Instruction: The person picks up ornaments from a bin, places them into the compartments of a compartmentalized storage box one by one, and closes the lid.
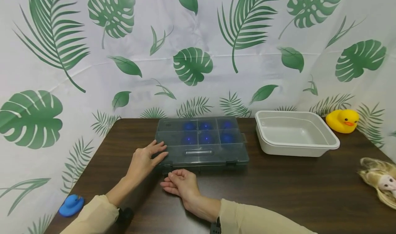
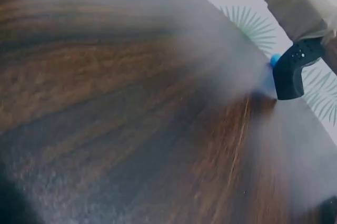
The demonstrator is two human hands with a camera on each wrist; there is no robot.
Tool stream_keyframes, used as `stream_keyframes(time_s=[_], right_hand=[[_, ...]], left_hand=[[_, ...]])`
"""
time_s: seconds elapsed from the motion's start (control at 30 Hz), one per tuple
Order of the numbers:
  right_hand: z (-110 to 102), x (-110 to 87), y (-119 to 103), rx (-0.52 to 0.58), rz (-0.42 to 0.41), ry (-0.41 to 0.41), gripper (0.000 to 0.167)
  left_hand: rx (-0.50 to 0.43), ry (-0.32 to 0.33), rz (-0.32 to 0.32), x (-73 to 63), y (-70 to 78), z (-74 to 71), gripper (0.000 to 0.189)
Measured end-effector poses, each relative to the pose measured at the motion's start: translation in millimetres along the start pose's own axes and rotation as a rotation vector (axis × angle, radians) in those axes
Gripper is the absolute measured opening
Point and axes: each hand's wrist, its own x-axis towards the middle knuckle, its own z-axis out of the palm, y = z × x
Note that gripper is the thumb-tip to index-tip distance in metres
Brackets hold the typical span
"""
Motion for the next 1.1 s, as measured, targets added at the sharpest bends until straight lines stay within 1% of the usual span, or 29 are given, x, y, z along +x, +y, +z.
stream_keyframes(time_s=[0.17,0.3,0.43,0.63,0.73,0.83,0.93,1.0,1.07,1.1], right_hand=[[4,6.3,0,-0.015,-0.006,-0.001,0.026],[8,7.9,2,-0.015,0.013,0.01,0.036],[11,7.6,3,-0.039,0.017,0.008,0.04],[15,8.9,3,-0.066,0.007,-0.004,0.044],[13,9.5,2,-0.068,0.02,-0.027,0.043],[6,7.5,-1,-0.083,0.052,-0.073,0.042],[-8,1.4,-12,-0.129,0.058,-0.15,0.039],[-22,-3.5,-26,-0.174,0.027,-0.195,0.037],[-40,-7.1,-44,-0.231,-0.043,-0.229,0.036],[-50,-8.4,-54,-0.267,-0.088,-0.229,0.036]], left_hand=[[0.002,0.012,0.004,-0.1,-0.5,-0.7,0.027],[-0.001,0.007,0.01,-2.5,0.2,0.1,0.027],[-0.003,0.011,0.018,-3.8,-0.5,-0.3,0.026],[0.001,0.009,0.023,-1.5,-3.2,-2.7,0.025],[0.002,-0.001,0.024,-1.0,-4.1,-3.4,0.025],[0.008,-0.021,0.028,-0.6,-4.4,-4.3,0.026],[0.038,-0.066,0.031,2.3,-3.7,-7.6,0.027],[0.07,-0.1,0.036,5.3,-3.3,-11.3,0.027],[0.104,-0.125,0.047,8.3,-3.7,-15.9,0.028],[0.119,-0.13,0.054,9.8,-4.1,-18.6,0.029]])
